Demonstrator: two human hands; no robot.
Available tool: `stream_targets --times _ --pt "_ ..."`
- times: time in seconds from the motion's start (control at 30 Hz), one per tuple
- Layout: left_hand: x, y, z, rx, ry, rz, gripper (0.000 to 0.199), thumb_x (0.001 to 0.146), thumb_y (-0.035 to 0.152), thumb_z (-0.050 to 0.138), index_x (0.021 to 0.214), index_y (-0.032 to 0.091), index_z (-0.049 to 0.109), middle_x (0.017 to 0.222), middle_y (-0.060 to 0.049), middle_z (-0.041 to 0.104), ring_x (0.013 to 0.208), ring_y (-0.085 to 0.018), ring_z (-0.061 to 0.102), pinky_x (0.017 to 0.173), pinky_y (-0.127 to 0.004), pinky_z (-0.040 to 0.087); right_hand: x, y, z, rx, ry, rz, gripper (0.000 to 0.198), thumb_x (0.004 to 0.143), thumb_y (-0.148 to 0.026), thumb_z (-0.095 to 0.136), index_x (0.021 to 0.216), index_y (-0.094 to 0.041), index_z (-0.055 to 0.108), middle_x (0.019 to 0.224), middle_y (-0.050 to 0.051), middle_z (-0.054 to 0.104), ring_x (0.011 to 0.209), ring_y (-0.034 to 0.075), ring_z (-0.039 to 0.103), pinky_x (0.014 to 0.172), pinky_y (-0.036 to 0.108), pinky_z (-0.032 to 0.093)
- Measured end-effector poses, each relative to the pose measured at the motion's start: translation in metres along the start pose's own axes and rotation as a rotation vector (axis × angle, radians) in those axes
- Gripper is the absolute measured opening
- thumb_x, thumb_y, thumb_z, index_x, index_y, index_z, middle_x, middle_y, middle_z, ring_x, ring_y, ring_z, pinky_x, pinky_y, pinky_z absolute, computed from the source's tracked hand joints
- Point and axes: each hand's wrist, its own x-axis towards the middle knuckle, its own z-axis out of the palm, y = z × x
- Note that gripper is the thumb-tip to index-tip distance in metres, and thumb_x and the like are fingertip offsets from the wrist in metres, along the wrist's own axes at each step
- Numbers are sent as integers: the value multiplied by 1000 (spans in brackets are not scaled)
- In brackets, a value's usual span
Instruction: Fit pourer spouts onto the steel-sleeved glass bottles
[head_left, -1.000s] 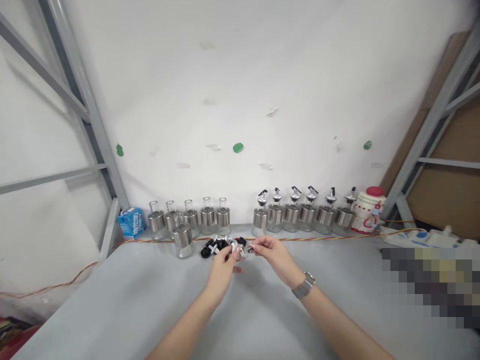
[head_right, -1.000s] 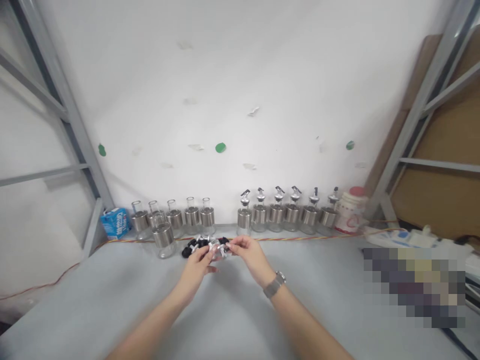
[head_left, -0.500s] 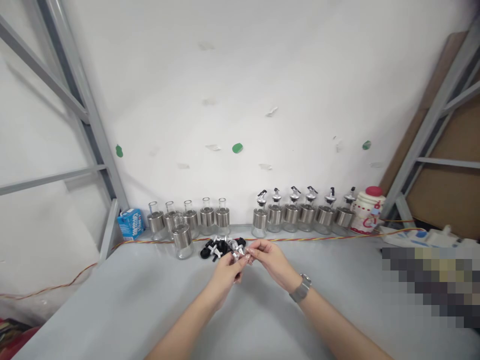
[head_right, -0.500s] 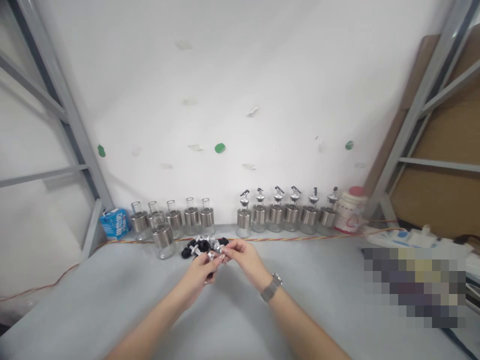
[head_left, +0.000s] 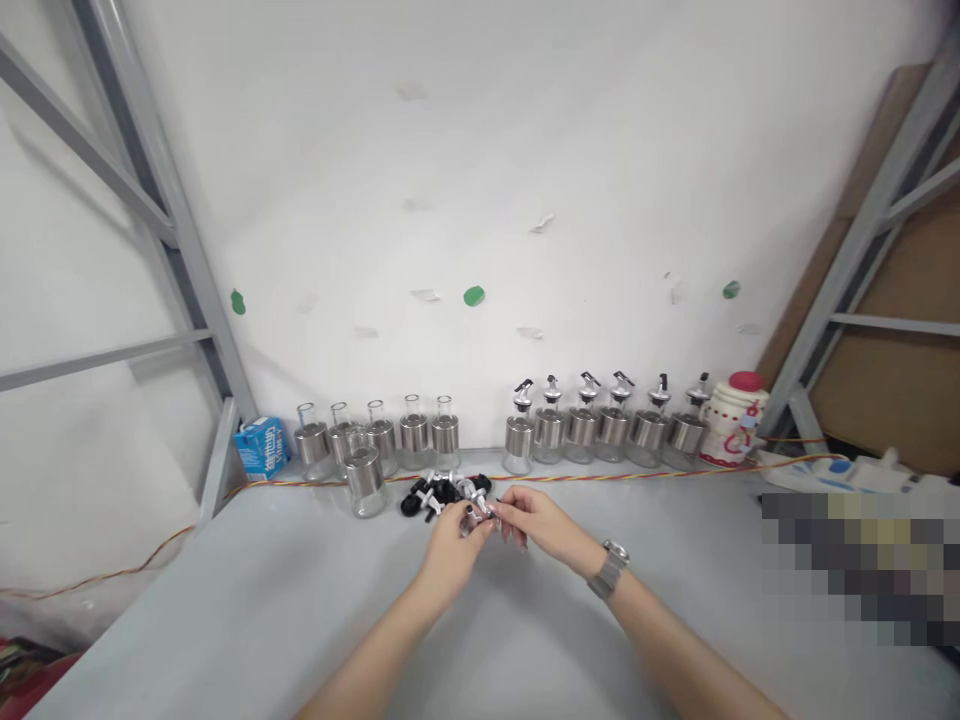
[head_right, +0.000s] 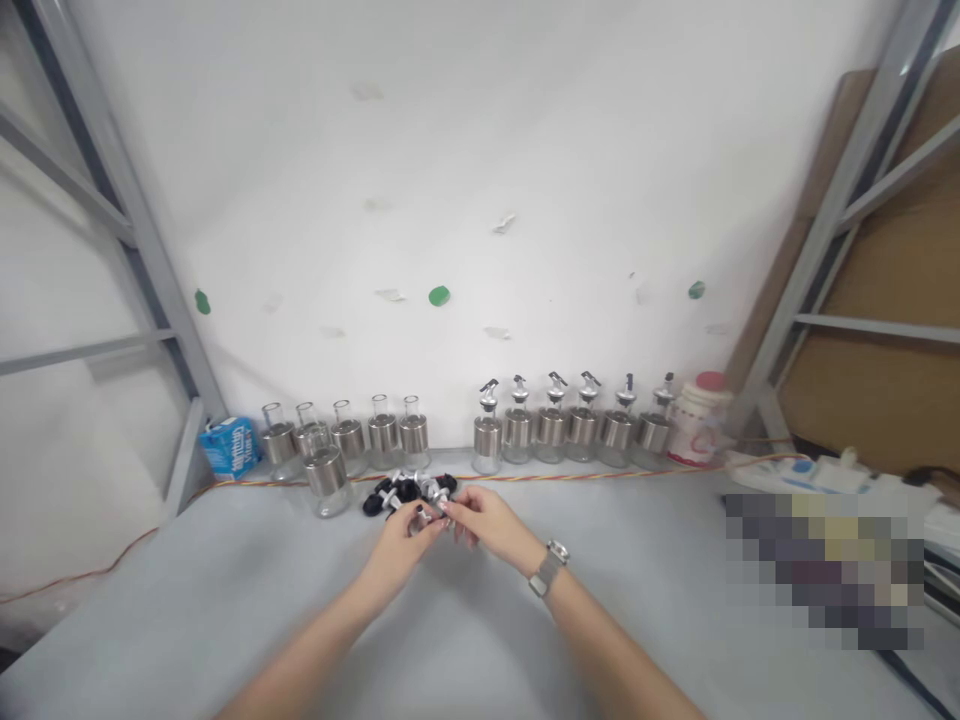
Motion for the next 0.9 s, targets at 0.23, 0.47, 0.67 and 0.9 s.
stream_targets --times 0.23,0.47,0.67,0.9 --pt "-1 -3 0 62 -17 30 8 65 25 57 67 17 55 69 0 50 68 -16 44 66 -27 33 -4 -1 1 -59 -18 1 36 74 -54 46 71 -18 43 46 -8 45 34 5 38 34 17 30" --pt "-3 -1 3 29 -25 -9 20 63 29 61 75 16 53 69 0 51 68 -15 46 65 -26 36 -2 6 -3 -122 69 -27 33 75 -49 48 67 -18 46 42 -8 46 33 5 38 35 17 28" --pt "-5 -2 6 -229 31 -169 37 56 33 68 77 17 43 73 0 50 57 -11 47 48 -22 36 5 5 -11 -15 94 -12 36 69 -52 54 63 -18 43 39 -7 46 29 6 38 32 19 27" --pt "-1 2 3 -351 -30 -183 43 61 48 60 86 14 51 89 -7 51 72 -16 53 47 -23 42 -2 -6 -17 177 21 -41 40 73 -54 49 58 -18 40 39 -7 41 34 5 32 36 20 20"
